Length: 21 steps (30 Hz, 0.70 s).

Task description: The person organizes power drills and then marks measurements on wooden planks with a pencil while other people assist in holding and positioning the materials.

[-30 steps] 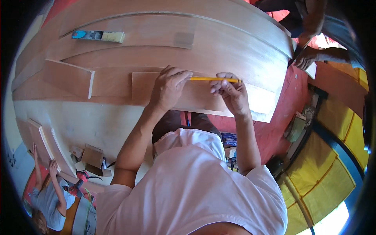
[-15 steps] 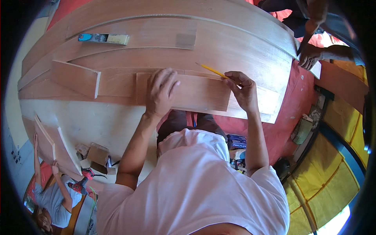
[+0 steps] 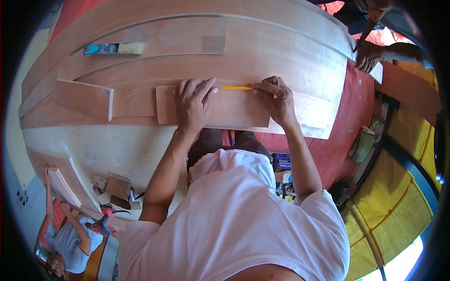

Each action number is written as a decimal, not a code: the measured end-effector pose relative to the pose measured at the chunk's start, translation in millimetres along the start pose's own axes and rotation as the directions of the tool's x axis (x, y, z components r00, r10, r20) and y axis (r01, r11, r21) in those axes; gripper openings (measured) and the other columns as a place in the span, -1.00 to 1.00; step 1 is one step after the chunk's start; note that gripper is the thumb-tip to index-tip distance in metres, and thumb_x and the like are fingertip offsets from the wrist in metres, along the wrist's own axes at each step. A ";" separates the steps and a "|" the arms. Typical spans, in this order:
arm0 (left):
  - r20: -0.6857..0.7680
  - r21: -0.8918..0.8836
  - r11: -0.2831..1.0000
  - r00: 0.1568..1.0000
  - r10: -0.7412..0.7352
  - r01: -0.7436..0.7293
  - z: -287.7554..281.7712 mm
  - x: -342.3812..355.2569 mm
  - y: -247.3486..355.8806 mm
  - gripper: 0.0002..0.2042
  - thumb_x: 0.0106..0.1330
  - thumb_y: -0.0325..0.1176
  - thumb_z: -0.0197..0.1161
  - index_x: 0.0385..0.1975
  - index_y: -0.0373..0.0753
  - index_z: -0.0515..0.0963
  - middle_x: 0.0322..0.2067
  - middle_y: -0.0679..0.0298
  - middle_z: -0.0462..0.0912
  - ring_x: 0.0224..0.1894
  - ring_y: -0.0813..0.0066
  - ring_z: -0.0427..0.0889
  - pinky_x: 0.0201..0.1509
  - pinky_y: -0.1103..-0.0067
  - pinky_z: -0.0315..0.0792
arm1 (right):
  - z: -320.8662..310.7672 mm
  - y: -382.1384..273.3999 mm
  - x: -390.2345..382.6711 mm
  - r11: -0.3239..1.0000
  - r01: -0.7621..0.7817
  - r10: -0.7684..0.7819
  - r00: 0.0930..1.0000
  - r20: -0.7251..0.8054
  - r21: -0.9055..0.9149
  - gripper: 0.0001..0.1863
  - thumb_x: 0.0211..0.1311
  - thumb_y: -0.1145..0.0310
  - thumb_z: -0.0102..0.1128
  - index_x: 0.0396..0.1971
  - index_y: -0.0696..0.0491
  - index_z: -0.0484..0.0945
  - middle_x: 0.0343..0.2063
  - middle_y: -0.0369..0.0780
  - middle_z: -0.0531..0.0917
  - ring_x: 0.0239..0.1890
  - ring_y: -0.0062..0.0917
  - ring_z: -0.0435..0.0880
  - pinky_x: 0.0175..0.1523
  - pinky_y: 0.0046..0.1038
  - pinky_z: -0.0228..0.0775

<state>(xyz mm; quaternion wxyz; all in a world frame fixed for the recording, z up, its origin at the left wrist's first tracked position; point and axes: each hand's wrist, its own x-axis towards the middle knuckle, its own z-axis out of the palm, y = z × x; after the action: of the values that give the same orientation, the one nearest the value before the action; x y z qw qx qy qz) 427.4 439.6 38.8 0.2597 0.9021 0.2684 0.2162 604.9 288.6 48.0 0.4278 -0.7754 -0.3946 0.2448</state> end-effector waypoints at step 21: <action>-0.005 0.005 0.999 0.999 0.037 -0.037 6.7 0.8 -3.2 -0.84 0.03 -0.40 0.28 -0.36 -0.04 0.64 -0.36 0.41 0.56 -0.25 0.38 0.49 -0.15 0.43 0.27 | -40.4 18.4 -20.7 0.997 -0.054 0.053 0.998 0.024 0.045 -0.76 -0.03 0.67 0.19 -0.30 0.16 0.59 -0.31 -0.21 0.61 -0.27 -0.52 0.61 -0.12 -0.54 0.47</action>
<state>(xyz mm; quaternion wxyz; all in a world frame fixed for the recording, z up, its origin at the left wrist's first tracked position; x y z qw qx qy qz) 430.4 440.1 31.9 0.2528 0.9070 0.2526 0.2226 629.5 246.7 53.9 0.4343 -0.7728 -0.3729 0.2741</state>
